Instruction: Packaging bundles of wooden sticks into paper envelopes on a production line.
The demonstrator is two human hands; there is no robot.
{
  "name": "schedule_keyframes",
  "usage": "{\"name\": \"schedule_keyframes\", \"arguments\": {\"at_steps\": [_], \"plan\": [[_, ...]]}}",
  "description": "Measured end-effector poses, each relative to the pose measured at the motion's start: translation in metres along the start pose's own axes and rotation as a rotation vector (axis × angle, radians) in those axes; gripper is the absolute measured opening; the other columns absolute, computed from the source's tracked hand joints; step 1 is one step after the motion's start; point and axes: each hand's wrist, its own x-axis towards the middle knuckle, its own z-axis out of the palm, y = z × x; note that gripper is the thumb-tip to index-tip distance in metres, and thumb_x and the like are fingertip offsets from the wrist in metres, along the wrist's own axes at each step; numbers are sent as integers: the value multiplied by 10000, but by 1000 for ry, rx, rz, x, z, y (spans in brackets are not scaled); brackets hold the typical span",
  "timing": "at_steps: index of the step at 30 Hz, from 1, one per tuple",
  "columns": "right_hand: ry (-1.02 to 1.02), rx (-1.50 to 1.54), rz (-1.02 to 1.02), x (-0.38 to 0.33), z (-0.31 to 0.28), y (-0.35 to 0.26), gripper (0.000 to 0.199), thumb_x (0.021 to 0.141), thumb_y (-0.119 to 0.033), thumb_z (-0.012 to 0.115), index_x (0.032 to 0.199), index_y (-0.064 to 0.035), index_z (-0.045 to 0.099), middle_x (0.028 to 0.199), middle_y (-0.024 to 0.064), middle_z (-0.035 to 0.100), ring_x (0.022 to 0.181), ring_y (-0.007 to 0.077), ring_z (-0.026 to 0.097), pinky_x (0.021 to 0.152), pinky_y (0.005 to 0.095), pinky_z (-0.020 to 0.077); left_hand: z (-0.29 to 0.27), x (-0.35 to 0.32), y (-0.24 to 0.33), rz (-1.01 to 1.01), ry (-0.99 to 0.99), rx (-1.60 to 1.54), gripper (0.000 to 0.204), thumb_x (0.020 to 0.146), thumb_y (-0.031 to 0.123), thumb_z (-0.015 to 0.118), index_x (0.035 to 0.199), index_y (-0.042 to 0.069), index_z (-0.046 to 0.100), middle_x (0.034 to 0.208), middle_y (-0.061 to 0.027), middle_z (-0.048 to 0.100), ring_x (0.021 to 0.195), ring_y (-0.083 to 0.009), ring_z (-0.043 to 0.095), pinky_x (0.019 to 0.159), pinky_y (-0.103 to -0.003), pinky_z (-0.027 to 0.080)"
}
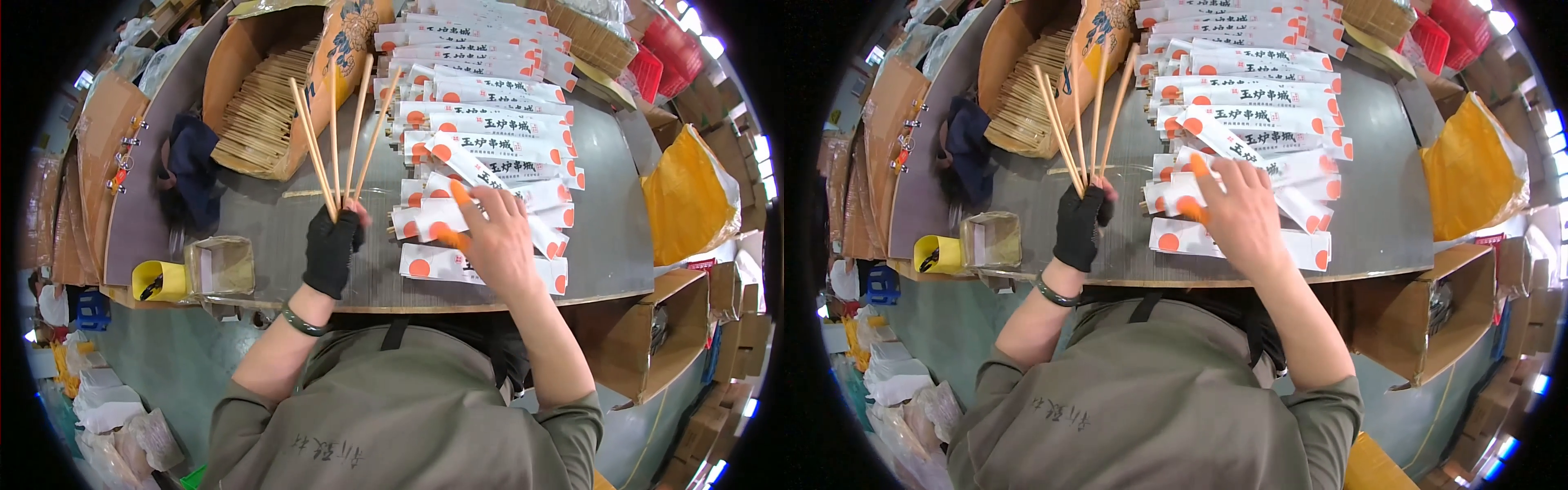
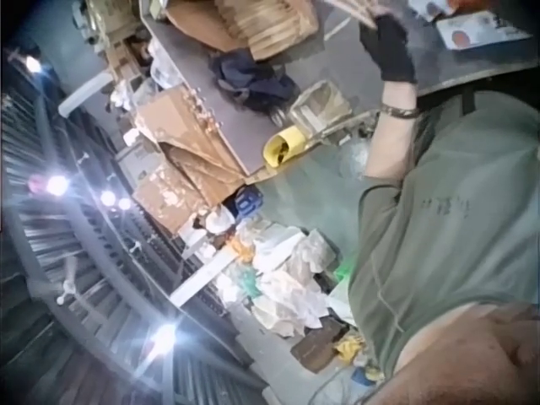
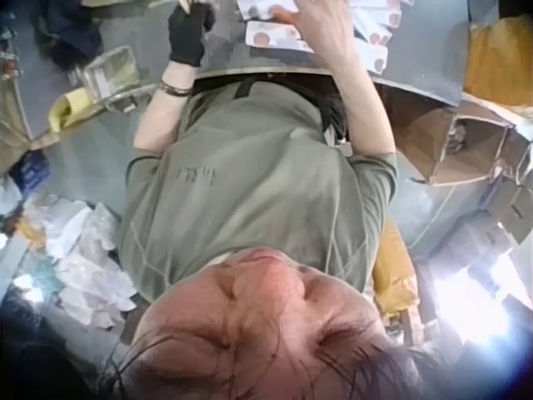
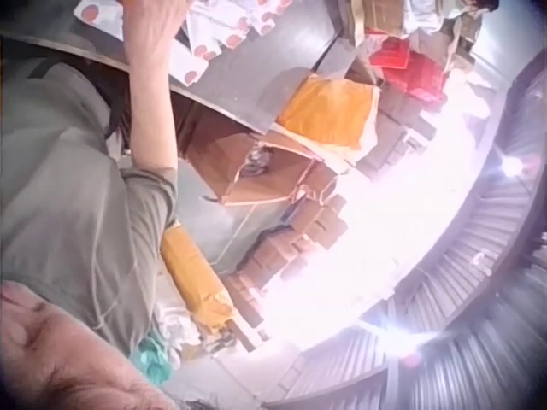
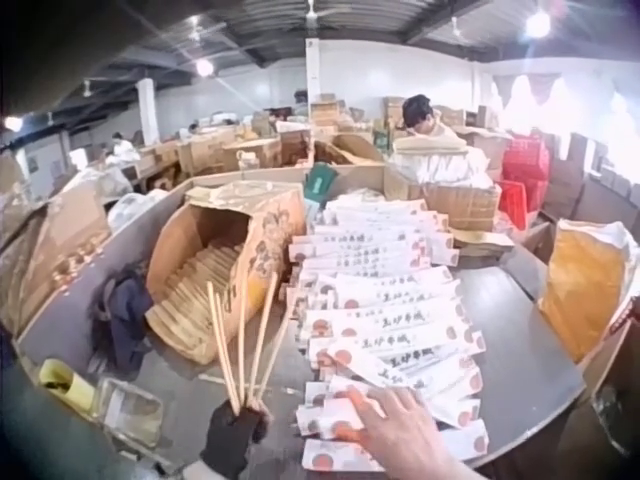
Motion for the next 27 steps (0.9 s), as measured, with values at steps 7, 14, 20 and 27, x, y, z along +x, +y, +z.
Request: {"name": "schedule_keyframes", "arguments": {"at_steps": [7, 14, 20, 27], "plan": [[-345, 89, -237, -65, 13, -17, 353, 740, -51, 688, 1075, 29, 612, 928, 69, 568, 873, 242, 576, 760, 350, 481, -16, -13, -16, -26, 117, 133, 202, 936, 182, 631, 1034, 11, 676, 745, 20, 640, 603, -30, 479, 556, -193, 381], [-43, 316, -11, -69, 25, -16, 182, 727, -18, 750, 877, -11, 647, 829, 85, 580, 702, 239, 578, 601, 335, 478, -36, -30, -8, -41, 101, 134, 167, 876, 133, 702, 971, -1, 673, 752, -15, 653, 695, -66, 605, 614, -204, 461], [-142, 659, 639, -44, 1, 3, 203, 813, -82, 771, 776, -15, 583, 685, 2, 540, 615, 79, 470, 565, 252, 408, -70, -37, 13, -89, -61, 243, 154, 833, 111, 732, 908, -12, 678, 726, -23, 649, 686, -78, 607, 614, -221, 468], [-261, 769, 604, -36, -15, 12, 101, 806, -61, 765, 823, -13, 678, 746, 5, 578, 644, 76, 504, 591, 241, 420, -88, -25, 37, -74, -270, 450, 137, 822, 119, 744, 829, -6, 689, 697, -19, 648, 661, -73, 567, 631, -233, 463]]}}
